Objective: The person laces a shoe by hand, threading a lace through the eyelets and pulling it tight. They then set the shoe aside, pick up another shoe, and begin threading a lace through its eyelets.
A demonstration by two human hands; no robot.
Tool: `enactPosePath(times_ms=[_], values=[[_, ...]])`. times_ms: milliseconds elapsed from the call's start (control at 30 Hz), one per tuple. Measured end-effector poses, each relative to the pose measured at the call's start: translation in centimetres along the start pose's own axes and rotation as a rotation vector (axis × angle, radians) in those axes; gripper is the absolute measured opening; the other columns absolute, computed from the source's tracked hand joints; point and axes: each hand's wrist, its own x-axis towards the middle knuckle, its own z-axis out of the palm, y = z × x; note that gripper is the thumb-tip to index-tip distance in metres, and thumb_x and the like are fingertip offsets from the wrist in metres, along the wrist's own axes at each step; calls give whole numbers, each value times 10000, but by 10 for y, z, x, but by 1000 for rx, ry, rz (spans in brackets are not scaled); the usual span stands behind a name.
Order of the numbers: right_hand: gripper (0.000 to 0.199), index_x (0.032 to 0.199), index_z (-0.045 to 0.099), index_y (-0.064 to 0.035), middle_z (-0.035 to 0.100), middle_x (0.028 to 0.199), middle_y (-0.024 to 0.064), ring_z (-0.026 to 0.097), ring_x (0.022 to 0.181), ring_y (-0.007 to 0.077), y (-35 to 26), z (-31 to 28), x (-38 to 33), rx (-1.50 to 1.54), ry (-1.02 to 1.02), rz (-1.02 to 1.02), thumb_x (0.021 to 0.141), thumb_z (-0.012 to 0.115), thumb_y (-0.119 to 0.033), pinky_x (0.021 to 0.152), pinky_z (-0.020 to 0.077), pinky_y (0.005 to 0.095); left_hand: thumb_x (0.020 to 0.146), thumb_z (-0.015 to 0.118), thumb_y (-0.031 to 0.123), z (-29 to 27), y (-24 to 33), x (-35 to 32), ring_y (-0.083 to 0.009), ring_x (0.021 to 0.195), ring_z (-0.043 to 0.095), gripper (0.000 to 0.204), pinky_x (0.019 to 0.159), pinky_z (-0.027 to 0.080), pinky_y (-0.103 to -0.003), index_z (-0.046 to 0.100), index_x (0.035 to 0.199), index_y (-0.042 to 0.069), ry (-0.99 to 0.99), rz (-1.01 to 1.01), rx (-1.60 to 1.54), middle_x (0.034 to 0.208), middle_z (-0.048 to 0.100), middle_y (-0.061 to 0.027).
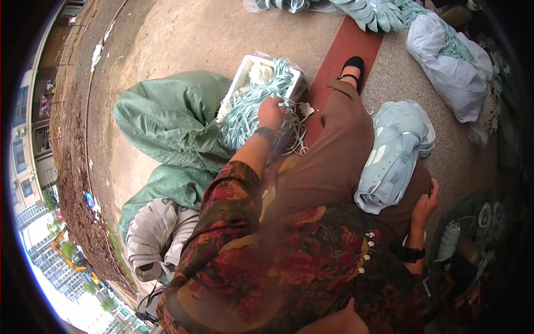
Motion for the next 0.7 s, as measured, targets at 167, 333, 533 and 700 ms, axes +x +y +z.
enactPosePath(times_ms=[167, 333, 533, 700], values=[[491, 1206, 477, 68, 516, 1184, 240, 482, 1125, 372, -15, 3, 3, -15, -12, -10, 732, 378, -16, 998, 343, 415, 713, 667, 221, 24, -20, 21, -345, 826, 608, 190, 744, 488, -439, 693, 809, 59, -276, 51, 512, 864, 636, -157], [492, 1207, 477, 62, 516, 1181, 242, 479, 1128, 371, -10, 2, 3, -17, 2, -9, 733, 372, -18, 1003, 335, 417, 740, 681, 285, 4, -13, 11, -347, 791, 596, 237, 735, 476, -436, 689, 771, 50, -262, 184, 366, 821, 629, -149], [486, 1216, 482, 34, 500, 1218, 234, 460, 1158, 364, -23, -4, 8, -134, -71, -67, 735, 419, 6, 1004, 340, 409, 784, 670, 185, -85, 66, -61, -286, 774, 576, 172, 711, 460, -378, 644, 748, 19, -273, 259, -108, 837, 610, -136], [517, 1258, 461, 17, 472, 1299, 204, 436, 1234, 326, -165, -18, -11, 336, -335, -540, 759, 576, -49, 1041, 312, 395, 843, 601, 111, -149, 156, -129, -265, 874, 572, 146, 774, 447, -328, 567, 869, -29, -614, 590, -730, 948, 576, -130]])
